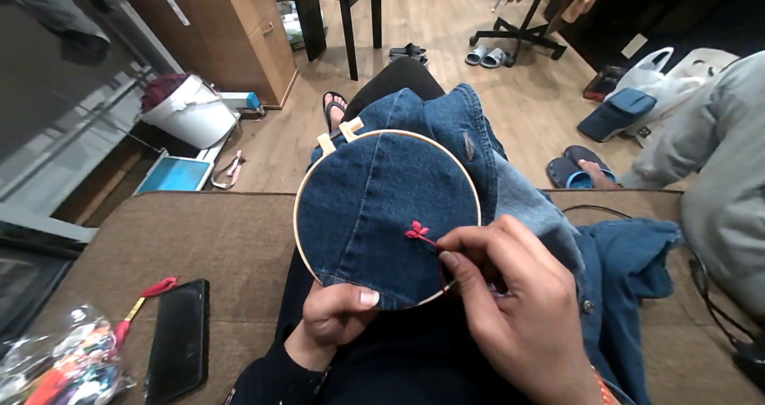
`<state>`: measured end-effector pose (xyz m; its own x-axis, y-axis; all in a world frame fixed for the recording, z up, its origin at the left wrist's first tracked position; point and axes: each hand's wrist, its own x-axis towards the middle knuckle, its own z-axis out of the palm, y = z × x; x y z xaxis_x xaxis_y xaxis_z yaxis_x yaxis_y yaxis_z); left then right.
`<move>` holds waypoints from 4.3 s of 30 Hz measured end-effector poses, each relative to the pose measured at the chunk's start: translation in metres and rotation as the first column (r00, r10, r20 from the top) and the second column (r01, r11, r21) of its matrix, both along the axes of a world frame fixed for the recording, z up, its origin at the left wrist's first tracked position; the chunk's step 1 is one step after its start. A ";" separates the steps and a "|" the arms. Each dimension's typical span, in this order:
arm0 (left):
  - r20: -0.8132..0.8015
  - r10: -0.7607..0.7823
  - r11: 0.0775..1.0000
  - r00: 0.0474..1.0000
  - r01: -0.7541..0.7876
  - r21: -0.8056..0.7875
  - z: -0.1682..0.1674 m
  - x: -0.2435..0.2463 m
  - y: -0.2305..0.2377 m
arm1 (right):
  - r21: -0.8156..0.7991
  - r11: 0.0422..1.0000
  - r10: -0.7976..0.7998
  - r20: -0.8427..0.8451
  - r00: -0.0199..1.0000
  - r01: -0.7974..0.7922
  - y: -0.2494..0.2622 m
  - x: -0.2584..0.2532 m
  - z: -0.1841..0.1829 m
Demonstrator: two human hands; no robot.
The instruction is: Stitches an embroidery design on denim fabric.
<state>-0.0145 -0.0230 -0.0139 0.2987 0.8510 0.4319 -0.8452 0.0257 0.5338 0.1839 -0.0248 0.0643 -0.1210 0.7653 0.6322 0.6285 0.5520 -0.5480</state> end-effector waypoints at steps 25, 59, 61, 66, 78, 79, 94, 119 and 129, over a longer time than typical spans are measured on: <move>0.014 0.005 0.999 1.000 -0.004 -0.043 0.003 0.003 -0.002 | -0.041 0.998 0.056 -0.051 0.997 -0.058 -0.010 -0.003 -0.002; -0.018 0.021 1.000 1.000 -0.021 0.012 0.002 0.004 -0.001 | -0.044 0.999 0.008 -0.028 1.000 -0.009 -0.006 -0.004 0.001; -0.016 0.028 0.999 0.999 -0.028 0.020 0.001 0.004 -0.001 | -0.046 0.999 0.001 -0.020 1.000 -0.001 -0.006 -0.004 0.001; -0.017 0.024 1.000 1.000 -0.023 0.019 0.000 0.004 -0.001 | -0.046 0.999 -0.008 -0.015 1.000 0.007 -0.006 -0.004 0.001; -0.013 0.016 1.000 1.000 -0.016 0.025 -0.001 0.003 -0.001 | -0.045 0.999 0.007 -0.011 1.000 -0.007 -0.007 -0.003 0.001; -0.012 0.018 1.000 1.000 -0.018 0.023 0.000 0.003 -0.001 | -0.050 0.999 0.008 -0.017 1.000 -0.009 -0.007 -0.003 0.001; -0.024 0.038 0.999 0.999 -0.038 0.004 -0.001 0.005 -0.002 | -0.077 0.996 -0.048 -0.033 0.998 0.046 -0.001 -0.009 -0.002; -0.106 0.007 0.996 0.994 0.002 0.085 0.005 0.004 -0.008 | -0.078 0.994 0.047 -0.359 0.932 -0.080 -0.003 -0.009 -0.001; -0.405 0.293 0.951 0.866 -0.218 0.221 0.010 0.009 -0.015 | 0.071 0.994 -0.092 0.113 0.989 0.084 0.002 0.004 0.020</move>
<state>-0.0052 -0.0376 -0.0039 0.2672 0.8521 0.4501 -0.4972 -0.2782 0.8218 0.1875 -0.0231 0.0840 -0.1303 0.7334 0.6672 0.7335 0.5241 -0.4328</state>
